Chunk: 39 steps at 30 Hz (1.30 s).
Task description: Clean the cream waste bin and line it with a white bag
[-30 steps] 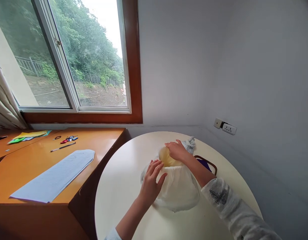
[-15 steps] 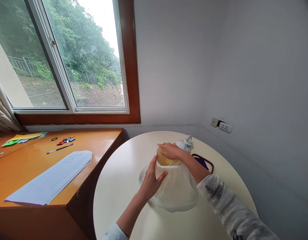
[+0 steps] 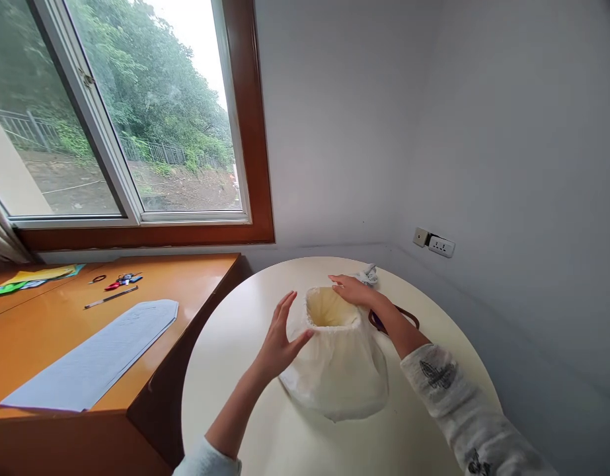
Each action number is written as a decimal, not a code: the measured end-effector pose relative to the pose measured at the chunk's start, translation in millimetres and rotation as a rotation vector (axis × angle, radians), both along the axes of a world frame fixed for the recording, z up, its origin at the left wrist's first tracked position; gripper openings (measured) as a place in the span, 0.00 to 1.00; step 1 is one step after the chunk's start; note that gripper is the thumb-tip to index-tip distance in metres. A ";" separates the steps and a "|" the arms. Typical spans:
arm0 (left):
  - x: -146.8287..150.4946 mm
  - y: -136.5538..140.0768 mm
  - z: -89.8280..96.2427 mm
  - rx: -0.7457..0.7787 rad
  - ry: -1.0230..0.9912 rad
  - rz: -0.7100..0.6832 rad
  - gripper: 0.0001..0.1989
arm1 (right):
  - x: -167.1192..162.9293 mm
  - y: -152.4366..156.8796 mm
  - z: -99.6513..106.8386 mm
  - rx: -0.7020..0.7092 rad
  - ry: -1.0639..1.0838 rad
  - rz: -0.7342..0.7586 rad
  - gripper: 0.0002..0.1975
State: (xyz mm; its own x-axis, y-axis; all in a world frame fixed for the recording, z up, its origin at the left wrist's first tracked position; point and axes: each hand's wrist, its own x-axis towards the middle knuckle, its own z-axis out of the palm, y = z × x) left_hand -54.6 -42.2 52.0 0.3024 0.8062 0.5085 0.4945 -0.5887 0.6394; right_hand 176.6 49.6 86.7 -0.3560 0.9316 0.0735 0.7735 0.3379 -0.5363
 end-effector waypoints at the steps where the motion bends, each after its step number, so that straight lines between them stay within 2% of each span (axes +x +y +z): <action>1: 0.5 1.7 8.7 0.043 0.058 -0.019 0.31 | 2.4 1.1 -3.6 -0.025 0.036 0.005 0.26; 3: 3.8 6.0 20.8 0.080 0.201 -0.073 0.24 | 3.5 1.6 -10.9 -0.057 0.117 0.018 0.23; 6: 10.8 12.2 24.2 0.068 0.360 -0.142 0.18 | 0.4 0.1 -18.8 -0.077 0.246 0.018 0.21; 11: 13.5 13.9 18.7 0.064 0.425 -0.128 0.17 | -0.8 -1.9 -21.6 -0.096 0.395 -0.009 0.19; 15: 15.8 4.7 27.1 0.127 0.454 -0.102 0.16 | 2.8 -5.7 -20.8 -0.062 0.497 -0.062 0.21; 18: 34.0 -8.0 35.2 0.240 0.418 -0.063 0.14 | 3.5 -9.5 -22.5 -0.020 0.571 -0.095 0.24; 20: 53.7 -15.4 36.8 0.259 0.425 -0.052 0.14 | 2.6 -10.3 -24.8 0.008 0.599 -0.102 0.23; 23: 82.0 -19.9 31.8 0.241 0.517 -0.014 0.18 | 1.3 -7.7 -28.6 0.034 0.614 -0.096 0.20; 26: 94.4 -18.2 23.6 0.240 0.651 0.014 0.18 | 1.9 -2.6 -31.1 0.033 0.610 -0.077 0.19; 29: 90.2 -16.2 20.5 0.276 0.711 -0.011 0.15 | 3.5 2.6 -32.0 0.016 0.594 -0.065 0.18; 35: 71.6 -15.9 27.4 0.315 0.758 -0.149 0.07 | 3.7 9.4 -32.5 -0.014 0.575 -0.074 0.18; 39: 65.7 -14.4 27.7 0.328 0.747 -0.197 0.06 | 2.8 9.9 -32.8 -0.023 0.564 -0.082 0.18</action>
